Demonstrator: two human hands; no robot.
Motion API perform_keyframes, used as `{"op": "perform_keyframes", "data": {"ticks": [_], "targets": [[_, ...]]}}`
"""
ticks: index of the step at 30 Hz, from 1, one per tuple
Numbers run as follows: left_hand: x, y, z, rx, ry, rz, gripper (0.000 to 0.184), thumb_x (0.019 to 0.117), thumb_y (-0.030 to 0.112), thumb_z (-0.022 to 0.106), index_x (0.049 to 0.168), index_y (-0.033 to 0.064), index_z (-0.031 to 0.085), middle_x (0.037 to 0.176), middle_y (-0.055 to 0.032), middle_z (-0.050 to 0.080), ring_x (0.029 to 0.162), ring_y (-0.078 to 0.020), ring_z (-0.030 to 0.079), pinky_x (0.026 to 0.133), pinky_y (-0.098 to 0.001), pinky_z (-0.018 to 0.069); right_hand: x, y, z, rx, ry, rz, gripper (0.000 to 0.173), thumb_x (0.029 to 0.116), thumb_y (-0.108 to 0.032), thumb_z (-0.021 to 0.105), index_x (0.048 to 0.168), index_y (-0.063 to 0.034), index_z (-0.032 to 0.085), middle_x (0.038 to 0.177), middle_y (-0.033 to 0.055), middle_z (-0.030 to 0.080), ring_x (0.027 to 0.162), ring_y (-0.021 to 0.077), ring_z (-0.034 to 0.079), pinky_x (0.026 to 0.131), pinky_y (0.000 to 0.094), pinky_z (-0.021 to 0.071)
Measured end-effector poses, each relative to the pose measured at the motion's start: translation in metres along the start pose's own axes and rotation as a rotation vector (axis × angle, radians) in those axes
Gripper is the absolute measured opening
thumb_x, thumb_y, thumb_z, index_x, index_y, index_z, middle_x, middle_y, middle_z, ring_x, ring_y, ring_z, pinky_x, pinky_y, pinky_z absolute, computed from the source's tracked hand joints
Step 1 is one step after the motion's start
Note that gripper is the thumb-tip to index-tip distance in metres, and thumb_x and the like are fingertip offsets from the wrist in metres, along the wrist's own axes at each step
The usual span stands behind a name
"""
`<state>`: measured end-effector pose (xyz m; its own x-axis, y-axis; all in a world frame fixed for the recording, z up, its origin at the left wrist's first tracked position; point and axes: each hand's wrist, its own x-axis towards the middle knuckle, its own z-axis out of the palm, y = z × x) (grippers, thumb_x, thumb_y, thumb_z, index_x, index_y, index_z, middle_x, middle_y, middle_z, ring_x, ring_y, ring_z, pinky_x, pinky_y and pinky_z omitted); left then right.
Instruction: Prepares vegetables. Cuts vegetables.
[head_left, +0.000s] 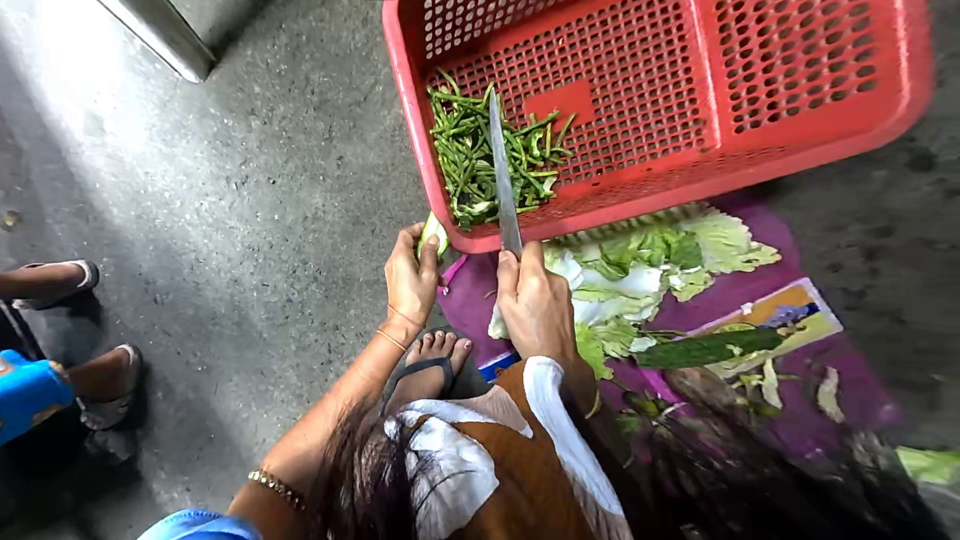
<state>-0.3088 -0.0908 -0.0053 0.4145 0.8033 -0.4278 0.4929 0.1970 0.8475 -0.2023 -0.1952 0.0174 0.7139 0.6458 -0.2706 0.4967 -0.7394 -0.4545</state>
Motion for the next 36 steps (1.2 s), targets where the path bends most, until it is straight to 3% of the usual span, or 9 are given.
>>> {"op": "perform_keyframes", "data": {"ticks": [5, 9, 15, 21, 25, 28, 32, 36], "targets": [[0.006, 0.002, 0.009, 0.229, 0.038, 0.161, 0.032, 0.1073, 0.015, 0.050, 0.135, 0.0009, 0.051, 0.114, -0.0194, 0.062, 0.064, -0.0222, 0.066, 0.056, -0.0394, 0.0603, -0.024, -0.017, 0.009, -0.013, 0.043, -0.102, 0.036, 0.1075, -0.028, 0.042, 0.102, 0.0014, 0.063, 0.066, 0.0154, 0.062, 0.060, 0.0348, 0.067, 0.051, 0.0477, 0.0504], [0.005, 0.000, 0.009, 0.254, 0.068, 0.201, 0.029, 0.1058, 0.014, 0.053, 0.131, 0.0025, 0.046, 0.105, -0.0161, 0.066, 0.060, -0.0212, 0.066, 0.052, -0.0376, 0.0589, -0.031, -0.020, 0.020, -0.075, -0.034, -0.108, 0.037, 0.1079, -0.029, 0.043, 0.103, 0.0002, 0.065, 0.073, 0.0179, 0.066, 0.066, 0.0387, 0.069, 0.054, 0.0508, 0.0522], [0.006, -0.001, 0.011, 0.300, 0.075, 0.238, 0.024, 0.1070, 0.013, 0.049, 0.128, 0.0005, 0.048, 0.110, -0.0167, 0.065, 0.062, -0.0203, 0.066, 0.054, -0.0371, 0.0589, -0.030, -0.026, 0.018, -0.153, -0.164, -0.037, 0.035, 0.1086, -0.026, 0.043, 0.117, 0.0006, 0.065, 0.088, 0.0212, 0.071, 0.076, 0.0406, 0.072, 0.062, 0.0529, 0.0543], [0.006, -0.001, 0.010, 0.364, 0.072, 0.286, 0.022, 0.1068, 0.012, 0.050, 0.125, 0.0000, 0.049, 0.110, -0.0175, 0.064, 0.068, -0.0222, 0.067, 0.060, -0.0385, 0.0591, -0.027, -0.024, 0.021, -0.191, -0.217, 0.011, 0.035, 0.1098, -0.028, 0.041, 0.120, -0.0023, 0.063, 0.087, 0.0206, 0.071, 0.078, 0.0411, 0.072, 0.061, 0.0531, 0.0545], [0.008, 0.001, 0.009, 0.366, 0.046, 0.264, 0.022, 0.1069, 0.012, 0.050, 0.125, 0.0000, 0.048, 0.108, -0.0174, 0.064, 0.067, -0.0222, 0.065, 0.060, -0.0382, 0.0575, -0.024, -0.024, 0.018, -0.184, -0.254, 0.020, 0.035, 0.1099, -0.028, 0.042, 0.122, -0.0023, 0.062, 0.087, 0.0205, 0.071, 0.079, 0.0414, 0.073, 0.063, 0.0541, 0.0548], [0.010, 0.001, 0.007, 0.326, 0.030, 0.247, 0.021, 0.1068, 0.012, 0.050, 0.124, 0.0006, 0.048, 0.104, -0.0164, 0.065, 0.062, -0.0208, 0.064, 0.056, -0.0371, 0.0578, -0.026, -0.019, 0.025, -0.143, -0.206, -0.006, 0.033, 0.1087, -0.026, 0.044, 0.117, -0.0008, 0.064, 0.081, 0.0206, 0.070, 0.074, 0.0417, 0.072, 0.060, 0.0540, 0.0547], [0.012, 0.003, 0.008, 0.324, 0.035, 0.220, 0.021, 0.1069, 0.011, 0.050, 0.122, -0.0035, 0.052, 0.103, -0.0175, 0.065, 0.068, -0.0204, 0.066, 0.064, -0.0367, 0.0580, -0.027, -0.016, 0.031, -0.139, -0.179, -0.038, 0.033, 0.1080, -0.025, 0.045, 0.114, 0.0007, 0.064, 0.078, 0.0206, 0.069, 0.069, 0.0411, 0.071, 0.056, 0.0528, 0.0539], [0.014, 0.005, 0.006, 0.284, -0.001, 0.163, 0.023, 0.1078, 0.011, 0.048, 0.126, -0.0032, 0.050, 0.104, -0.0181, 0.066, 0.064, -0.0213, 0.066, 0.060, -0.0380, 0.0584, -0.020, -0.025, 0.026, -0.196, -0.284, 0.011, 0.033, 0.1099, -0.028, 0.043, 0.120, -0.0024, 0.062, 0.086, 0.0214, 0.070, 0.077, 0.0418, 0.072, 0.062, 0.0533, 0.0546]]}}
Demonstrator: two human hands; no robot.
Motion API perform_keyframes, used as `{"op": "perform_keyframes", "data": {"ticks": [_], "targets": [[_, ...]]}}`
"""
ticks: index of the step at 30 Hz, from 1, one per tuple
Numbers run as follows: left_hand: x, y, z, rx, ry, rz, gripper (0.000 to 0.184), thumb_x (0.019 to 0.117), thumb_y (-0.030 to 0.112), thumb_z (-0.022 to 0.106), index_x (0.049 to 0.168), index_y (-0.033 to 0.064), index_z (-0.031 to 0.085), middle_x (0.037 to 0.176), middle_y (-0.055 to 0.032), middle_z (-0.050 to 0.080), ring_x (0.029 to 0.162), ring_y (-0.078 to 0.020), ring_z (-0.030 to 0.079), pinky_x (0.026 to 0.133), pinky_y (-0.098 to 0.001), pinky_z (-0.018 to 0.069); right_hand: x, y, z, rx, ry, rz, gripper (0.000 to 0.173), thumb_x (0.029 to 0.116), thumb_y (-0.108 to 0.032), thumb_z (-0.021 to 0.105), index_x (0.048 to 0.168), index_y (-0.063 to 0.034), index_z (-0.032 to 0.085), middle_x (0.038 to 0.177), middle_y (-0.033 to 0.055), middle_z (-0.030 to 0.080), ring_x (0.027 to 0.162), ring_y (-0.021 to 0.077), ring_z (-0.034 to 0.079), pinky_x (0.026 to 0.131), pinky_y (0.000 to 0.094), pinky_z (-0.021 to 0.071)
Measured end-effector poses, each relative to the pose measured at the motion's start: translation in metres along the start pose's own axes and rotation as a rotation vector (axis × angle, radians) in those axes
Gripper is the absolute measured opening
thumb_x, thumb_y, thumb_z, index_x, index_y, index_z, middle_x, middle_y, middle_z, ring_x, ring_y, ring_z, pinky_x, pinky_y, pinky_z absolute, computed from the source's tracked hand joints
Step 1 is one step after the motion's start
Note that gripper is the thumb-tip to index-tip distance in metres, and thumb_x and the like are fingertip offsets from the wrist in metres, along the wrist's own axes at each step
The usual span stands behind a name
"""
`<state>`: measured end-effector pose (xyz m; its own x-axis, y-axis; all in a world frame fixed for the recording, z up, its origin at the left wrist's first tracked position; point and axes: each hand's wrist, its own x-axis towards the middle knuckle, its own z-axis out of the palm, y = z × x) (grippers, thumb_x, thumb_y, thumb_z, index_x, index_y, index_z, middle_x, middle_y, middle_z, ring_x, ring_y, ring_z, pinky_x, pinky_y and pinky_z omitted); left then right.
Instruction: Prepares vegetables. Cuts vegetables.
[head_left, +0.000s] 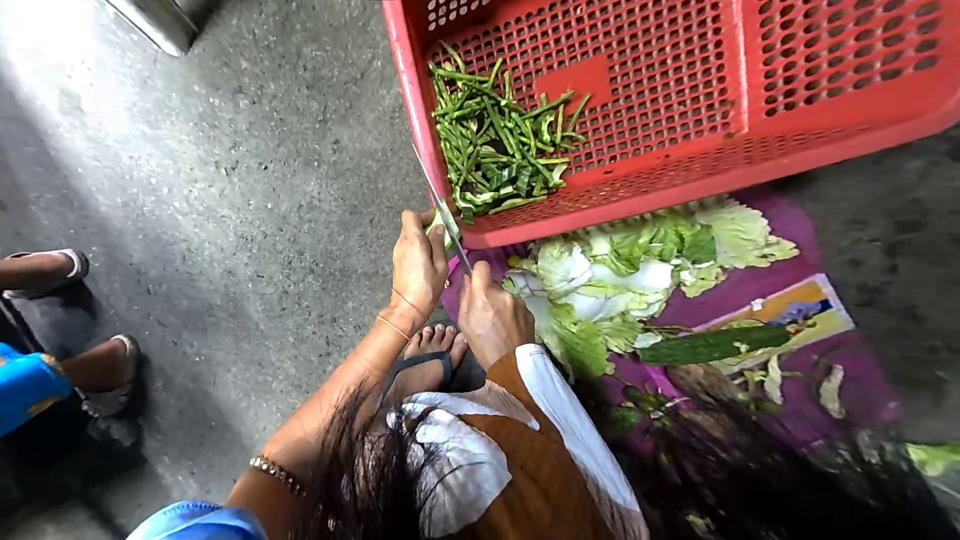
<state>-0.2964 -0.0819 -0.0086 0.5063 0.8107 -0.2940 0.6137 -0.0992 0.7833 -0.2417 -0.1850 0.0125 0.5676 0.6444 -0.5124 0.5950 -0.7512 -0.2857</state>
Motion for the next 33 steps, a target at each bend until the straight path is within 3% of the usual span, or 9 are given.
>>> {"op": "perform_keyframes", "data": {"ticks": [3, 8, 12, 15, 17, 22, 24, 28, 33], "targets": [[0.000, -0.001, -0.002, -0.009, -0.006, -0.017, 0.023, 0.1085, 0.012, 0.047, 0.127, -0.0017, 0.049, 0.108, -0.0180, 0.066, 0.064, -0.0214, 0.067, 0.060, -0.0379, 0.0588, 0.002, -0.011, -0.015, -0.028, -0.104, 0.055, 0.033, 0.1100, -0.029, 0.043, 0.125, -0.0055, 0.061, 0.092, 0.0200, 0.071, 0.085, 0.0398, 0.073, 0.069, 0.0518, 0.0551], [-0.009, -0.003, -0.007, -0.008, -0.028, -0.006, 0.025, 0.1090, 0.019, 0.048, 0.132, 0.0079, 0.044, 0.101, -0.0147, 0.065, 0.052, -0.0218, 0.061, 0.046, -0.0360, 0.0546, 0.006, -0.019, -0.024, -0.048, -0.170, 0.088, 0.031, 0.1109, -0.029, 0.040, 0.127, -0.0077, 0.057, 0.091, 0.0188, 0.070, 0.088, 0.0389, 0.072, 0.071, 0.0510, 0.0545], [-0.014, -0.001, -0.004, 0.027, -0.025, 0.033, 0.028, 0.1070, 0.015, 0.052, 0.132, 0.0046, 0.047, 0.106, -0.0164, 0.067, 0.073, -0.0244, 0.068, 0.065, -0.0409, 0.0583, 0.018, -0.018, -0.028, 0.016, -0.087, -0.039, 0.028, 0.1089, -0.023, 0.043, 0.125, -0.0042, 0.054, 0.083, 0.0189, 0.068, 0.082, 0.0418, 0.071, 0.065, 0.0548, 0.0540], [-0.013, -0.007, -0.005, -0.162, -0.025, -0.024, 0.033, 0.1075, 0.018, 0.052, 0.139, 0.0081, 0.047, 0.107, -0.0149, 0.067, 0.066, -0.0211, 0.067, 0.057, -0.0376, 0.0593, 0.023, -0.006, -0.026, 0.079, 0.004, -0.064, 0.031, 0.1094, -0.030, 0.042, 0.118, -0.0039, 0.058, 0.079, 0.0191, 0.067, 0.079, 0.0423, 0.070, 0.064, 0.0563, 0.0533], [-0.011, -0.006, -0.009, -0.243, -0.024, -0.027, 0.039, 0.1080, 0.017, 0.049, 0.145, 0.0064, 0.044, 0.119, -0.0163, 0.064, 0.075, -0.0207, 0.069, 0.065, -0.0383, 0.0611, 0.024, 0.008, -0.027, 0.158, 0.107, -0.024, 0.034, 0.1095, -0.030, 0.041, 0.116, -0.0014, 0.058, 0.076, 0.0211, 0.065, 0.074, 0.0441, 0.068, 0.061, 0.0585, 0.0521], [0.002, -0.011, 0.004, -0.444, 0.103, -0.132, 0.031, 0.1016, 0.011, 0.062, 0.132, 0.0043, 0.065, 0.123, -0.0177, 0.061, 0.094, -0.0225, 0.071, 0.077, -0.0384, 0.0644, 0.013, 0.021, -0.028, 0.215, 0.253, -0.012, 0.035, 0.1101, -0.032, 0.040, 0.112, -0.0011, 0.056, 0.072, 0.0175, 0.061, 0.066, 0.0392, 0.066, 0.056, 0.0538, 0.0504], [-0.005, -0.007, -0.001, -0.371, 0.071, -0.139, 0.037, 0.1041, 0.019, 0.061, 0.140, 0.0138, 0.062, 0.129, -0.0194, 0.059, 0.097, -0.0278, 0.070, 0.074, -0.0431, 0.0639, 0.002, 0.016, -0.019, 0.201, 0.243, -0.045, 0.036, 0.1093, -0.032, 0.042, 0.111, -0.0010, 0.060, 0.073, 0.0178, 0.063, 0.068, 0.0389, 0.067, 0.056, 0.0534, 0.0517], [-0.018, -0.003, -0.015, -0.135, -0.030, -0.143, 0.044, 0.1094, 0.037, 0.049, 0.153, 0.0347, 0.048, 0.112, -0.0188, 0.068, 0.070, -0.0302, 0.072, 0.055, -0.0479, 0.0610, -0.014, 0.001, -0.011, 0.195, 0.123, -0.045, 0.036, 0.1094, -0.030, 0.043, 0.114, 0.0004, 0.061, 0.081, 0.0211, 0.067, 0.078, 0.0423, 0.070, 0.064, 0.0553, 0.0530], [-0.018, 0.008, -0.013, 0.088, 0.071, 0.098, 0.042, 0.1095, 0.019, 0.047, 0.150, 0.0073, 0.048, 0.117, -0.0211, 0.063, 0.076, -0.0269, 0.070, 0.062, -0.0418, 0.0614, -0.016, -0.004, -0.010, 0.144, 0.249, -0.080, 0.034, 0.1078, -0.029, 0.045, 0.105, -0.0004, 0.063, 0.075, 0.0180, 0.065, 0.066, 0.0381, 0.069, 0.055, 0.0503, 0.0512]]}}
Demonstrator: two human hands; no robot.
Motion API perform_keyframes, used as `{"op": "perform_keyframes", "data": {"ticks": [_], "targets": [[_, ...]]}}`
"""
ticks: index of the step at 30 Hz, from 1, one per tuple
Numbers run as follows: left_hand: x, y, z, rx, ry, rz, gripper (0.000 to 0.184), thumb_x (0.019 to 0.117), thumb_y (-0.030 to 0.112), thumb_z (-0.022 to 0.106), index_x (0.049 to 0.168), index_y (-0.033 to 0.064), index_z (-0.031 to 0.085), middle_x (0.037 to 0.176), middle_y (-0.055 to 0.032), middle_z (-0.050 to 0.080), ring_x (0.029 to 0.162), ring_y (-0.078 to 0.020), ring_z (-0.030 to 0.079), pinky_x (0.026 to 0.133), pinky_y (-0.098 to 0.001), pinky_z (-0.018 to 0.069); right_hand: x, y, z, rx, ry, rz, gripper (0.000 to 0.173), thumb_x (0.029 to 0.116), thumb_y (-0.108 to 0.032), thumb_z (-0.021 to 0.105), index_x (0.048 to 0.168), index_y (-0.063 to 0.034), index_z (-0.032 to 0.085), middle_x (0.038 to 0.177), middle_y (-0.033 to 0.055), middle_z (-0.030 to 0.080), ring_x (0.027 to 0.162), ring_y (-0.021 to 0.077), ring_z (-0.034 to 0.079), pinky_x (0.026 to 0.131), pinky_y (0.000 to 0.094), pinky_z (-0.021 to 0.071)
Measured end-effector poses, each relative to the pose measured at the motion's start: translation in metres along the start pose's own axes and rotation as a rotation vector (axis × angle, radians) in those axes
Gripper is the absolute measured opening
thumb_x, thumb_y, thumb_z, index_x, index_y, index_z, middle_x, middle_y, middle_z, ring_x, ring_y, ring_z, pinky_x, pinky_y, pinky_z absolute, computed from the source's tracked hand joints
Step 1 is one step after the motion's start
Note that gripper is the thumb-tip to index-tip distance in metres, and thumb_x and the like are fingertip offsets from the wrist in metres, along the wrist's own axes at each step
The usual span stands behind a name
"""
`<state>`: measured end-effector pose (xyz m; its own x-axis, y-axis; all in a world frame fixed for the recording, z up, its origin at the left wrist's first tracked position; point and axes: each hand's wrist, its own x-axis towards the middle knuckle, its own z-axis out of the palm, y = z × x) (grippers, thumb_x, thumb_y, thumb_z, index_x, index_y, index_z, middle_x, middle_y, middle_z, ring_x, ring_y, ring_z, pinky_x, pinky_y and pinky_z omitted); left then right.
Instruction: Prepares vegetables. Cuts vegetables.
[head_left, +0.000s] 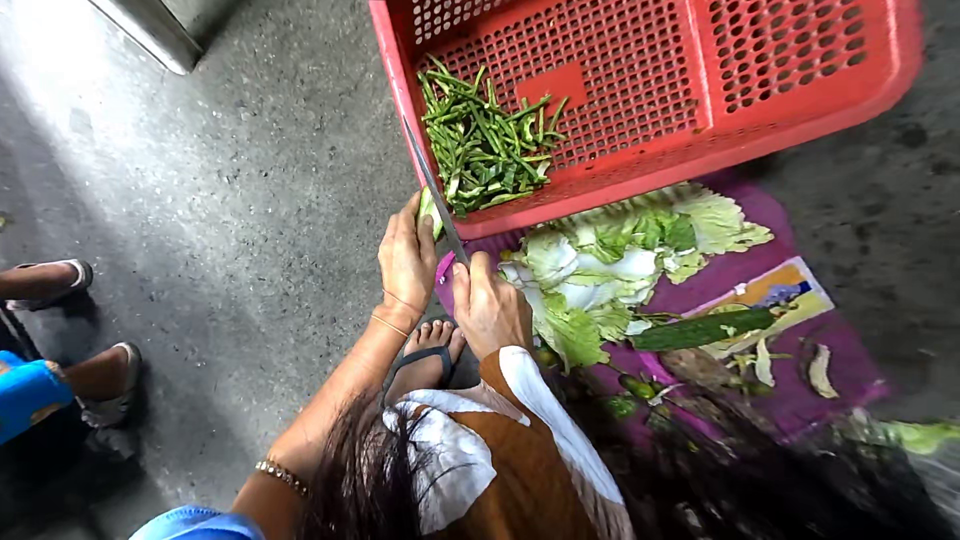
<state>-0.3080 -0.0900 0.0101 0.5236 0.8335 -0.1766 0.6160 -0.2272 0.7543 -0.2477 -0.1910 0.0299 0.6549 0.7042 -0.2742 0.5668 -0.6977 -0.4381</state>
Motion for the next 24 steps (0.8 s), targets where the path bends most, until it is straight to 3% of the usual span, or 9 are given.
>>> {"op": "perform_keyframes", "data": {"ticks": [4, 6, 10, 19, 24], "targets": [[0.005, -0.005, 0.009, 0.117, 0.036, 0.087, 0.043, 0.1050, 0.012, 0.055, 0.147, 0.0043, 0.053, 0.119, -0.0215, 0.055, 0.075, -0.0243, 0.064, 0.060, -0.0355, 0.0568, 0.001, -0.002, 0.001, -0.038, -0.034, 0.019, 0.034, 0.1082, -0.029, 0.045, 0.109, -0.0006, 0.064, 0.082, 0.0194, 0.068, 0.070, 0.0386, 0.070, 0.056, 0.0502, 0.0523], [0.005, -0.008, 0.010, 0.089, 0.036, 0.088, 0.042, 0.1055, 0.012, 0.056, 0.146, 0.0031, 0.054, 0.116, -0.0218, 0.056, 0.073, -0.0243, 0.065, 0.059, -0.0361, 0.0586, 0.001, 0.000, 0.003, -0.058, -0.074, 0.034, 0.035, 0.1087, -0.029, 0.044, 0.112, -0.0004, 0.064, 0.085, 0.0206, 0.069, 0.073, 0.0396, 0.071, 0.059, 0.0514, 0.0530], [0.004, -0.010, 0.010, 0.048, 0.055, 0.101, 0.031, 0.1055, 0.014, 0.057, 0.133, -0.0001, 0.057, 0.121, -0.0217, 0.061, 0.076, -0.0259, 0.069, 0.063, -0.0393, 0.0611, -0.001, 0.000, 0.006, -0.082, -0.052, 0.037, 0.034, 0.1084, -0.027, 0.045, 0.110, -0.0003, 0.064, 0.084, 0.0207, 0.068, 0.071, 0.0392, 0.070, 0.058, 0.0503, 0.0527], [0.007, -0.012, 0.012, 0.052, 0.060, 0.141, 0.027, 0.1053, 0.013, 0.056, 0.127, -0.0016, 0.059, 0.117, -0.0205, 0.064, 0.077, -0.0247, 0.069, 0.066, -0.0384, 0.0608, 0.003, 0.000, 0.005, -0.101, -0.134, 0.099, 0.033, 0.1092, -0.026, 0.045, 0.117, 0.0012, 0.062, 0.081, 0.0231, 0.068, 0.072, 0.0432, 0.071, 0.059, 0.0549, 0.0538], [0.011, -0.014, 0.012, -0.005, 0.045, 0.098, 0.024, 0.1065, 0.014, 0.055, 0.125, -0.0009, 0.060, 0.113, -0.0197, 0.064, 0.072, -0.0224, 0.070, 0.063, -0.0373, 0.0628, 0.018, -0.008, -0.005, -0.114, -0.347, 0.174, 0.035, 0.1109, -0.029, 0.040, 0.126, -0.0041, 0.058, 0.090, 0.0203, 0.071, 0.090, 0.0407, 0.072, 0.073, 0.0541, 0.0544]]}}
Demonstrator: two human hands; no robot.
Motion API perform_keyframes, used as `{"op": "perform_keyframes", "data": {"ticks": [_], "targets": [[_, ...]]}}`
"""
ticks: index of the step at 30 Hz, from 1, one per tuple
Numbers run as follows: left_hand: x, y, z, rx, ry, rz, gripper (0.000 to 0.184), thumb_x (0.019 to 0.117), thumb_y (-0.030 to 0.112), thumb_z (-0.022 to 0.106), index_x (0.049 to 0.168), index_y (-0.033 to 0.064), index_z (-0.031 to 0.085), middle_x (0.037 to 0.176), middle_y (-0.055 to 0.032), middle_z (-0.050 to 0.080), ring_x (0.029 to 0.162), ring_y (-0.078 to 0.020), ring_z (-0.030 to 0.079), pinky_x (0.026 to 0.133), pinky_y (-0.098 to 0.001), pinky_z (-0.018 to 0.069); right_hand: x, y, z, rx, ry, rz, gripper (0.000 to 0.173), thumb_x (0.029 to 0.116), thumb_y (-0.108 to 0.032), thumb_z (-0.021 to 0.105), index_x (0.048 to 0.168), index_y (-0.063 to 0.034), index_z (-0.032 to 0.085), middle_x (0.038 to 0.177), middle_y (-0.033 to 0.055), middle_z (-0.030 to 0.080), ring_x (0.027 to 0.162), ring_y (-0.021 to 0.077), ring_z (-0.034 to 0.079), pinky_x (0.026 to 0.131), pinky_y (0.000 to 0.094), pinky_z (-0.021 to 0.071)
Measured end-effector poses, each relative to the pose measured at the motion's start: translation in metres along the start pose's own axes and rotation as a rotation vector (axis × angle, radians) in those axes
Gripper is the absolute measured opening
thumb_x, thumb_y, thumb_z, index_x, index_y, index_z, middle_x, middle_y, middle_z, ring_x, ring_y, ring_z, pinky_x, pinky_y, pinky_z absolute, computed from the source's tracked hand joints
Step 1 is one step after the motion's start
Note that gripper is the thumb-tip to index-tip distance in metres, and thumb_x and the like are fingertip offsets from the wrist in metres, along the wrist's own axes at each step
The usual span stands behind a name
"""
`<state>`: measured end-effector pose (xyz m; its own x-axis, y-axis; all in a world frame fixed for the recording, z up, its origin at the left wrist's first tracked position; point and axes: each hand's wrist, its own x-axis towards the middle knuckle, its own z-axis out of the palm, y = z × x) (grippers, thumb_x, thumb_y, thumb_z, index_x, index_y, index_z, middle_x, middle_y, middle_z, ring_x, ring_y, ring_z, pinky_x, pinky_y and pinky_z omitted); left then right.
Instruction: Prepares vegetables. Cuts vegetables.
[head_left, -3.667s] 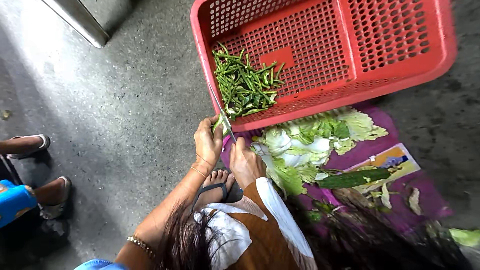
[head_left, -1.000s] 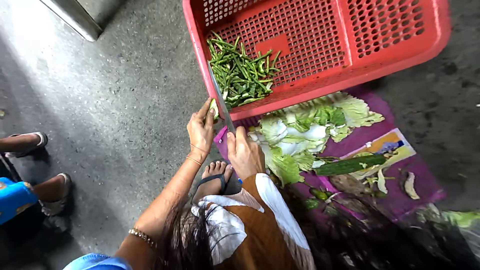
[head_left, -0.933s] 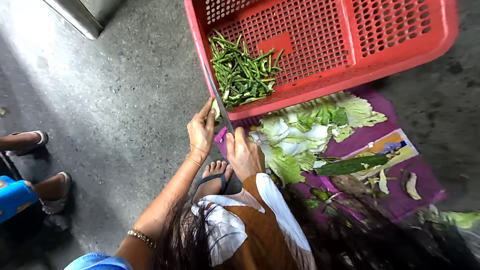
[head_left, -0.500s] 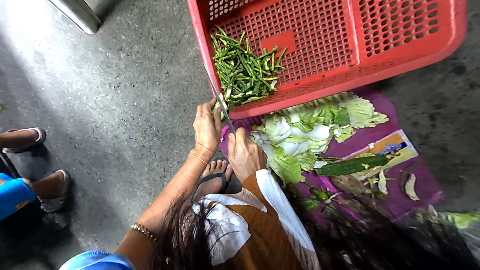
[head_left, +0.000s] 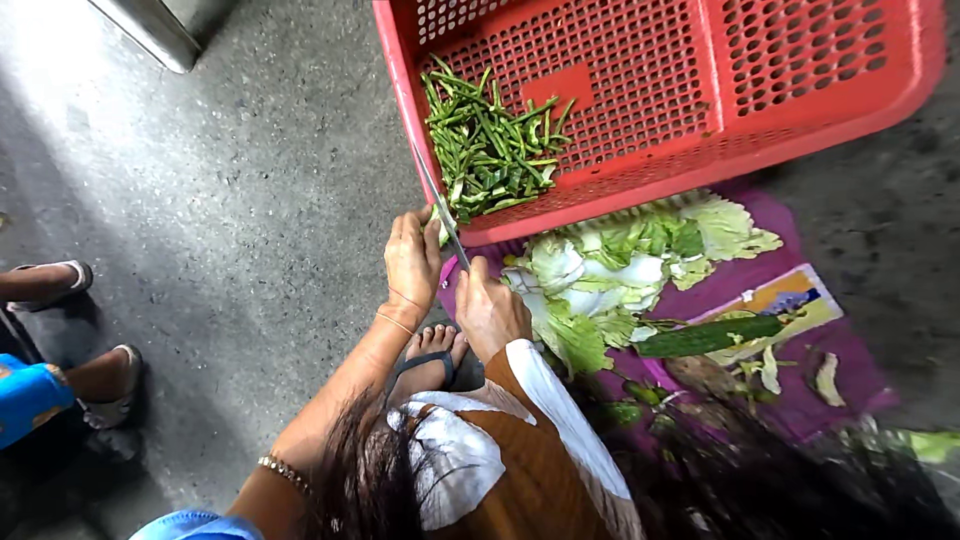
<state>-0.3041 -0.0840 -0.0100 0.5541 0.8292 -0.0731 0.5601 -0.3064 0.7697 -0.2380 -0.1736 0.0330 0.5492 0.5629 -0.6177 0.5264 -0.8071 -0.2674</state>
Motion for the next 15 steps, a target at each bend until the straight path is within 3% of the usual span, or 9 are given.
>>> {"op": "perform_keyframes", "data": {"ticks": [6, 10, 13, 15], "targets": [[0.002, 0.001, -0.002, -0.058, -0.019, -0.046, 0.025, 0.1055, 0.012, 0.056, 0.127, -0.0004, 0.061, 0.112, -0.0183, 0.064, 0.066, -0.0182, 0.068, 0.061, -0.0331, 0.0621, 0.015, -0.007, -0.003, -0.011, -0.047, -0.009, 0.033, 0.1110, -0.030, 0.040, 0.126, -0.0051, 0.056, 0.086, 0.0196, 0.070, 0.087, 0.0409, 0.072, 0.071, 0.0546, 0.0549], [-0.005, -0.006, 0.002, -0.045, -0.039, -0.113, 0.029, 0.1059, 0.020, 0.057, 0.131, 0.0058, 0.062, 0.113, -0.0153, 0.067, 0.070, -0.0205, 0.069, 0.062, -0.0384, 0.0610, 0.022, -0.005, -0.005, 0.031, -0.013, -0.065, 0.032, 0.1108, -0.030, 0.040, 0.122, -0.0050, 0.056, 0.082, 0.0192, 0.069, 0.083, 0.0418, 0.071, 0.067, 0.0555, 0.0539], [-0.007, -0.009, 0.001, -0.043, -0.086, -0.222, 0.035, 0.1077, 0.031, 0.054, 0.139, 0.0171, 0.057, 0.087, -0.0094, 0.070, 0.056, -0.0196, 0.065, 0.052, -0.0390, 0.0573, 0.024, 0.010, -0.008, 0.099, 0.031, -0.111, 0.034, 0.1104, -0.034, 0.041, 0.115, -0.0053, 0.058, 0.078, 0.0179, 0.066, 0.080, 0.0403, 0.069, 0.066, 0.0557, 0.0522], [-0.005, -0.009, -0.003, -0.088, -0.058, -0.218, 0.032, 0.1068, 0.028, 0.056, 0.135, 0.0118, 0.059, 0.077, -0.0089, 0.067, 0.051, -0.0164, 0.060, 0.050, -0.0335, 0.0536, 0.024, 0.020, -0.007, 0.159, 0.132, -0.093, 0.035, 0.1100, -0.033, 0.043, 0.114, -0.0029, 0.060, 0.077, 0.0197, 0.065, 0.076, 0.0418, 0.069, 0.064, 0.0573, 0.0521]]}}
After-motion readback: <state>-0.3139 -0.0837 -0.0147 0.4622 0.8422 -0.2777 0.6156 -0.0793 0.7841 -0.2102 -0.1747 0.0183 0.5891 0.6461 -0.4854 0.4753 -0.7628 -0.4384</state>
